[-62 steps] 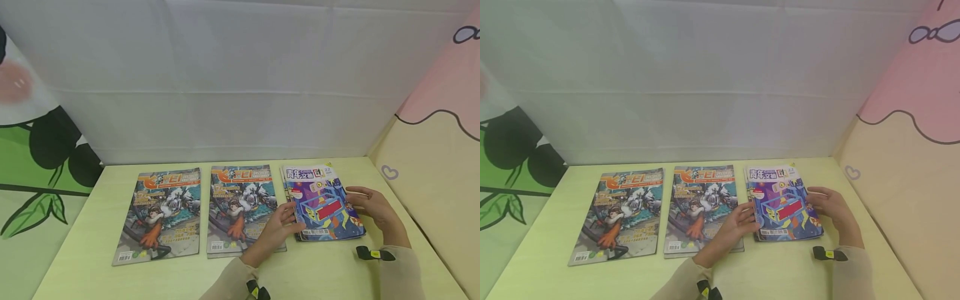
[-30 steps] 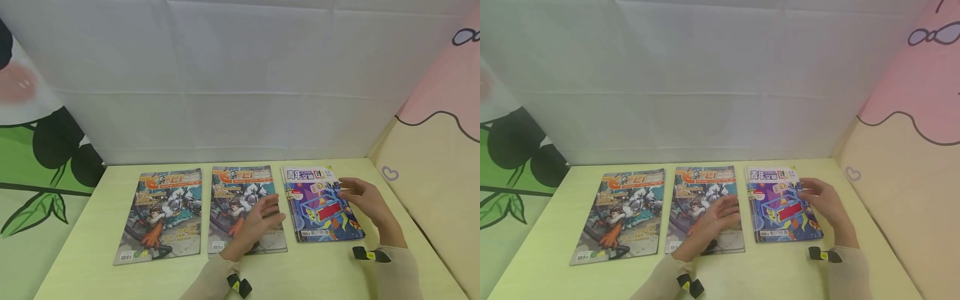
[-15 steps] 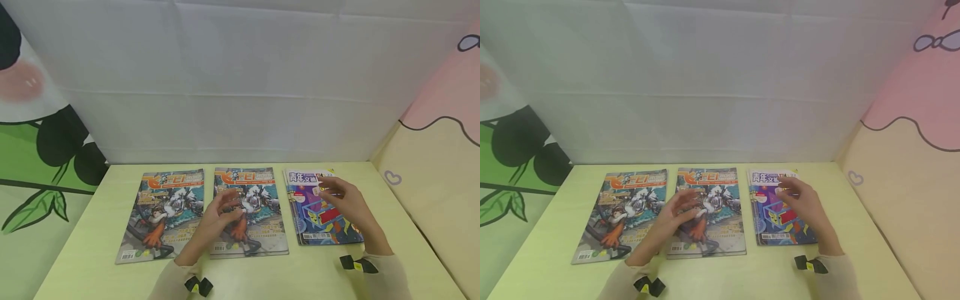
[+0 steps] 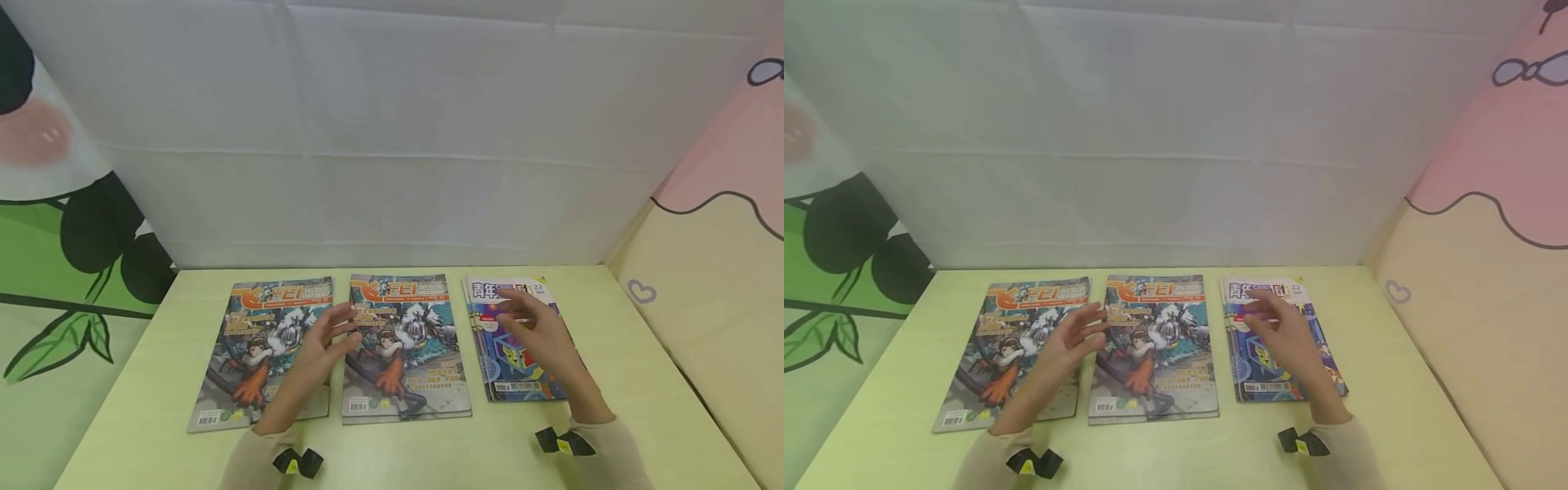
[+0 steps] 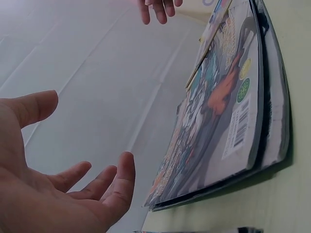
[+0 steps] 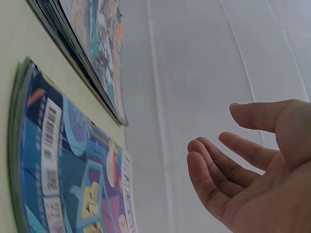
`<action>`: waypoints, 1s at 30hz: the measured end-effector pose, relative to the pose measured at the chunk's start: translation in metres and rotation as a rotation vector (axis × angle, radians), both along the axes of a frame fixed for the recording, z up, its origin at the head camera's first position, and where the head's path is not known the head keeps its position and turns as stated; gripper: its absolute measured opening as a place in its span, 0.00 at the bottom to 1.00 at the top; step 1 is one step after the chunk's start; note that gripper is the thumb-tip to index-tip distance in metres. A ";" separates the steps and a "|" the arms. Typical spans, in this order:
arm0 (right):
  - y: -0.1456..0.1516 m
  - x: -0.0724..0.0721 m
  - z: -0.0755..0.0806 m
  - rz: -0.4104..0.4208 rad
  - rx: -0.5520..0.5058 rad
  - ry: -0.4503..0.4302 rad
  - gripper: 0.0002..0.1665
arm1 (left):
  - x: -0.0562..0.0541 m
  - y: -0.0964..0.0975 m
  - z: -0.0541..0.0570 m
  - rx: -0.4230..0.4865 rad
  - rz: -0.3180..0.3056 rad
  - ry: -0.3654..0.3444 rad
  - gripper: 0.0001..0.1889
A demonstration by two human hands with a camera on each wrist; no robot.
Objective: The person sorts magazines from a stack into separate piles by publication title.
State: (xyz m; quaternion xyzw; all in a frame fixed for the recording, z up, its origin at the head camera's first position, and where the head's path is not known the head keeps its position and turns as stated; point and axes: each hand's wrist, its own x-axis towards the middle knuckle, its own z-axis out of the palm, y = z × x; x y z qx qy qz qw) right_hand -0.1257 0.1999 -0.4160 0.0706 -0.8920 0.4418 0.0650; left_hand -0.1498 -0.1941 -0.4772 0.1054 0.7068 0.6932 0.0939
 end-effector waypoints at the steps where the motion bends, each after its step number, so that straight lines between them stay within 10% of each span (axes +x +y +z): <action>1: -0.002 0.000 -0.002 0.000 -0.004 -0.008 0.28 | 0.000 -0.001 0.000 -0.002 0.003 -0.003 0.36; 19: -0.046 -0.002 -0.036 -0.001 -0.099 -0.277 0.33 | -0.002 -0.005 -0.007 -0.140 0.082 -0.082 0.33; 30: -0.059 0.002 -0.045 -0.015 -0.165 -0.369 0.39 | -0.003 -0.003 -0.008 -0.214 0.011 -0.116 0.33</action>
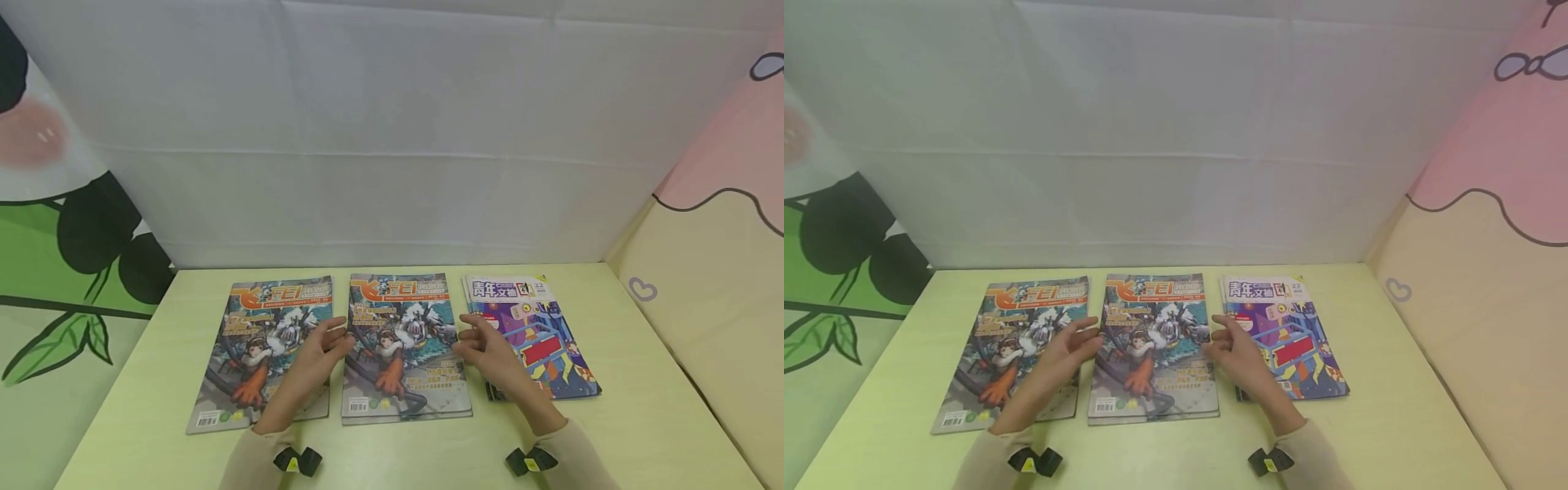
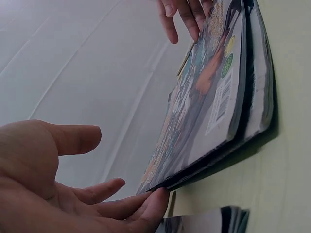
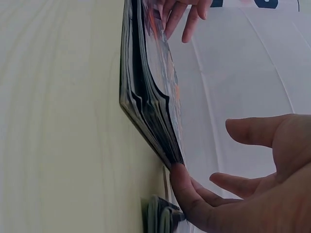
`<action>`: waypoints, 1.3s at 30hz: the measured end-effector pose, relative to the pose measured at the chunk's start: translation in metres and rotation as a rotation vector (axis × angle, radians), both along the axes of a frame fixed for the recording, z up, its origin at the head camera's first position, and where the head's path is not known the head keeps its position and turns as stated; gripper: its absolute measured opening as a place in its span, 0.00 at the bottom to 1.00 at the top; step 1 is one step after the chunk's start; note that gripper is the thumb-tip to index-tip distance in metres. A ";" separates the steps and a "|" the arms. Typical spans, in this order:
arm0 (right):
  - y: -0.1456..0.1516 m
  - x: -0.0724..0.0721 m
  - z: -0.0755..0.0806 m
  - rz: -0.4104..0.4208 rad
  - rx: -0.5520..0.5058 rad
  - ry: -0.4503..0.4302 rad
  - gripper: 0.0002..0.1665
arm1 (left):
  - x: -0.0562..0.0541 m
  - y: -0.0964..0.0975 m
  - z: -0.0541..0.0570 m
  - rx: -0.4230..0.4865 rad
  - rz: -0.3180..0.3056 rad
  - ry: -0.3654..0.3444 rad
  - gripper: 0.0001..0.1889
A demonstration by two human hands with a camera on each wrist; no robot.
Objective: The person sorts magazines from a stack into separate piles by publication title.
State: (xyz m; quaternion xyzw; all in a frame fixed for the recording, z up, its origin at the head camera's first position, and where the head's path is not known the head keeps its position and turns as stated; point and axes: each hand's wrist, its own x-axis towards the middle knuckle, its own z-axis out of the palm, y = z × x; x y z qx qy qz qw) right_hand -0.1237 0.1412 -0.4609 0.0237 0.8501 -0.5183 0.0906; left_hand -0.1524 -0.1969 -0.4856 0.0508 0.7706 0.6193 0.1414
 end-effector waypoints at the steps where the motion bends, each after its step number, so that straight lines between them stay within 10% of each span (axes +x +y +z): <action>1: 0.000 0.000 0.000 0.000 -0.002 -0.006 0.39 | 0.000 0.000 0.000 0.000 -0.005 0.002 0.33; 18: -0.005 0.003 0.008 -0.021 0.003 -0.041 0.38 | 0.010 0.010 0.009 -0.179 0.009 0.051 0.33; 39: -0.001 0.002 0.005 -0.052 0.006 0.033 0.32 | 0.011 0.013 0.004 -0.143 0.029 0.066 0.27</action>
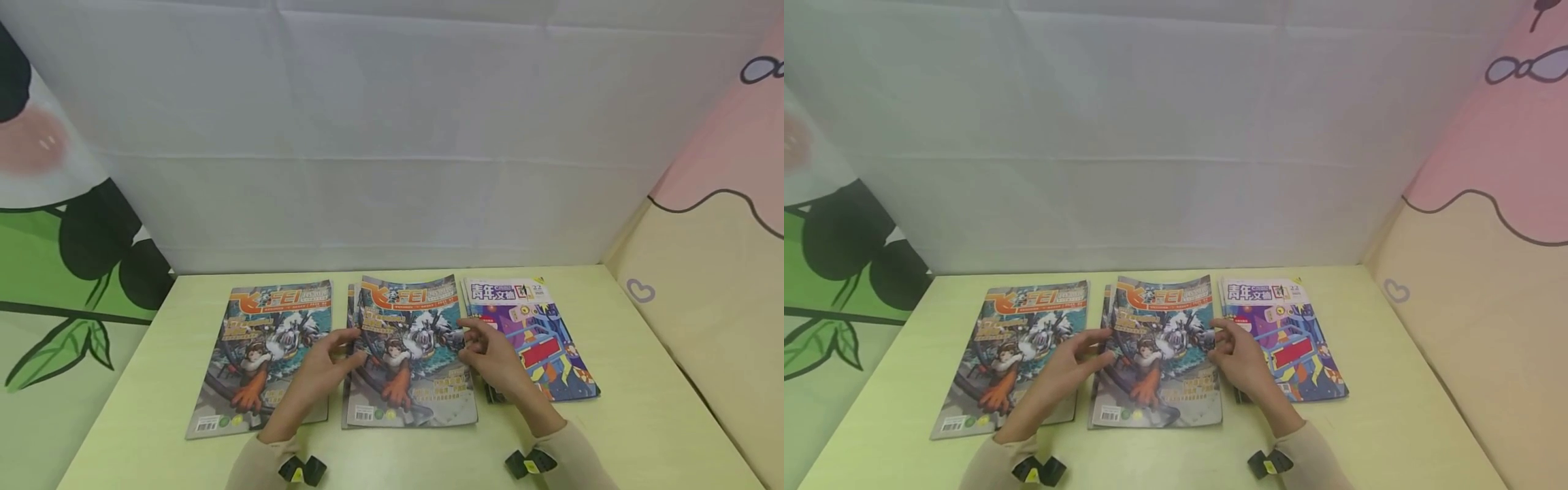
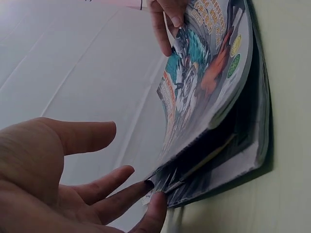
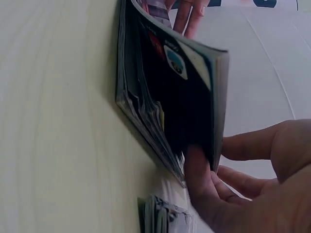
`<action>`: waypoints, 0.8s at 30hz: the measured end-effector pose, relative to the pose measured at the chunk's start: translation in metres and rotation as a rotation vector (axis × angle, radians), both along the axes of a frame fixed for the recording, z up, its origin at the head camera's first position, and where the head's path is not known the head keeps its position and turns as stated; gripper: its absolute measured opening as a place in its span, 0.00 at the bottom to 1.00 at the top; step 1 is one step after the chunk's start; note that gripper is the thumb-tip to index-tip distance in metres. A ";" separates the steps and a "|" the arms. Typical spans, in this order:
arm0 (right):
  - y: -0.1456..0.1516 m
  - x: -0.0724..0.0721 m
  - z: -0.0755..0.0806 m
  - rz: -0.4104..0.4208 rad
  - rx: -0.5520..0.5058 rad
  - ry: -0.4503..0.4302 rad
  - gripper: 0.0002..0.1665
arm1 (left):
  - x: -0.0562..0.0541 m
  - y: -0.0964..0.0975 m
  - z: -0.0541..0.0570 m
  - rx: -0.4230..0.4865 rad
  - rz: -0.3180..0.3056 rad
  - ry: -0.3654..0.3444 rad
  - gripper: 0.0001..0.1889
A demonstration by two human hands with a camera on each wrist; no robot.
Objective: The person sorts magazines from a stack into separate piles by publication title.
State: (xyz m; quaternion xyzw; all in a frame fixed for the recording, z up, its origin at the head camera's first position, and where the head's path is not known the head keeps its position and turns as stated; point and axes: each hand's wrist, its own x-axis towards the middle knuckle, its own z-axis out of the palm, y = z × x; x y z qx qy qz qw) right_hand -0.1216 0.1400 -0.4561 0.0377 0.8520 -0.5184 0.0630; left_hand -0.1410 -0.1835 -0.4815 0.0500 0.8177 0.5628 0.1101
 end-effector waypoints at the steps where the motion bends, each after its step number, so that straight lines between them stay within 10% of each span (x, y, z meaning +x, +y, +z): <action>1: 0.000 0.000 0.000 -0.002 0.000 -0.002 0.32 | 0.000 0.000 -0.001 -0.003 -0.001 0.000 0.27; 24: 0.001 -0.002 -0.004 -0.007 -0.036 -0.041 0.31 | -0.002 0.001 -0.006 -0.040 0.033 -0.040 0.28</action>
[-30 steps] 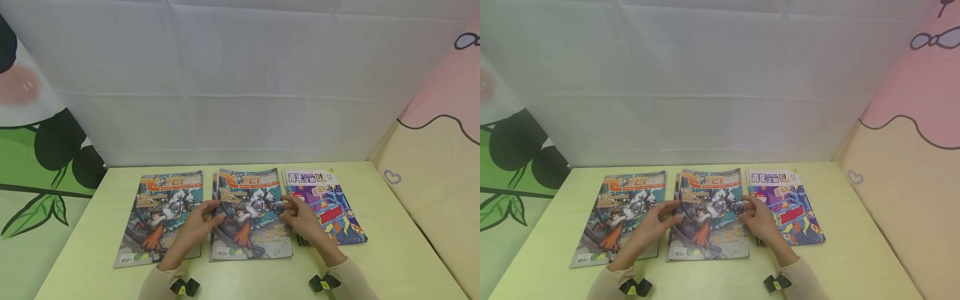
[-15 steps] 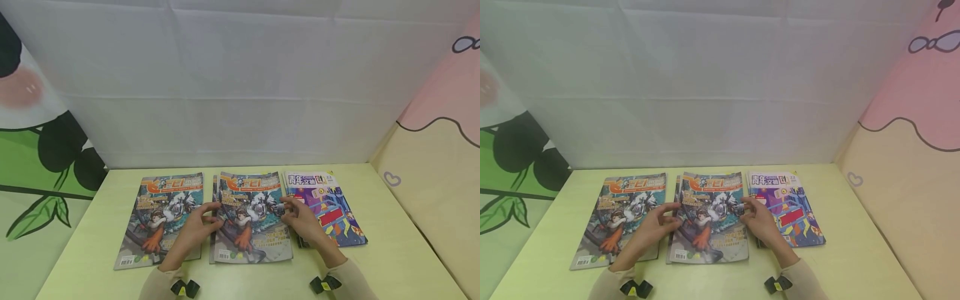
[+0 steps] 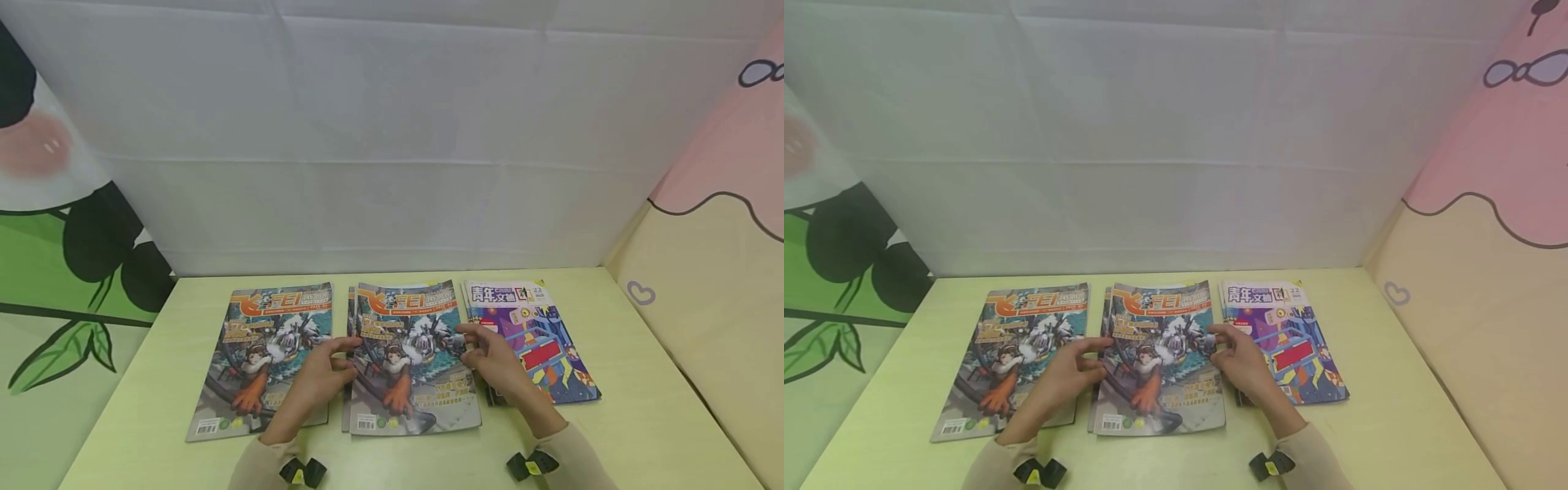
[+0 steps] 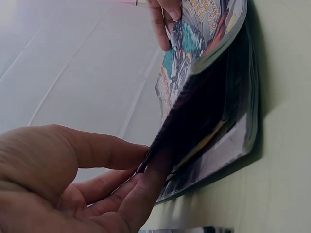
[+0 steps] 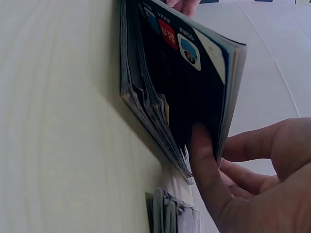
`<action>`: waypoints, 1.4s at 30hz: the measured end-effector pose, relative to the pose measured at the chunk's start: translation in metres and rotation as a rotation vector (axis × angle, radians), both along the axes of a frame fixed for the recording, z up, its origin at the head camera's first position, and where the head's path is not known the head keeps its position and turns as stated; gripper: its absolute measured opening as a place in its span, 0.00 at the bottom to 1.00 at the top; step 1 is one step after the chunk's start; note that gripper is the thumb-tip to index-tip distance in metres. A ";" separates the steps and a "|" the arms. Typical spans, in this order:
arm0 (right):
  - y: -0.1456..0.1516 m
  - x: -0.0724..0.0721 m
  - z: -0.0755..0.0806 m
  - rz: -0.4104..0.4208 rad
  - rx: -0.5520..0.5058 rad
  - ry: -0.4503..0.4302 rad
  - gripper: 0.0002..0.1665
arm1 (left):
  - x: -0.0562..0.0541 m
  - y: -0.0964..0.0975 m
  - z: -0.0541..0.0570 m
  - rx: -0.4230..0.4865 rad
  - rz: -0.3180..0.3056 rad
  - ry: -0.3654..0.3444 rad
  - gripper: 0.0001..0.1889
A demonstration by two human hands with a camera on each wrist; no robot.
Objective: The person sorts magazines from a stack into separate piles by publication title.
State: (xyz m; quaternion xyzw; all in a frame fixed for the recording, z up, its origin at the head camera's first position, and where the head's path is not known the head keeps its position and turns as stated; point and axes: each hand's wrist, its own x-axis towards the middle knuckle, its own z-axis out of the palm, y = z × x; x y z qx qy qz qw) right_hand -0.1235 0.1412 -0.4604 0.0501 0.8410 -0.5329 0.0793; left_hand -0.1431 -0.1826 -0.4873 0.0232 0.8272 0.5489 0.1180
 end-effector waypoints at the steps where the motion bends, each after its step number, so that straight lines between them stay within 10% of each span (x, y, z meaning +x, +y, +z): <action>1: 0.000 0.000 0.000 -0.001 -0.006 -0.002 0.31 | 0.000 0.000 0.000 0.001 0.000 -0.003 0.28; 23: -0.006 0.000 0.004 -0.039 -0.062 0.042 0.34 | -0.001 -0.010 0.008 0.077 0.024 -0.010 0.30; 42: -0.081 -0.007 0.008 -0.002 -0.167 0.225 0.33 | -0.016 -0.072 0.024 -0.001 0.094 -0.020 0.31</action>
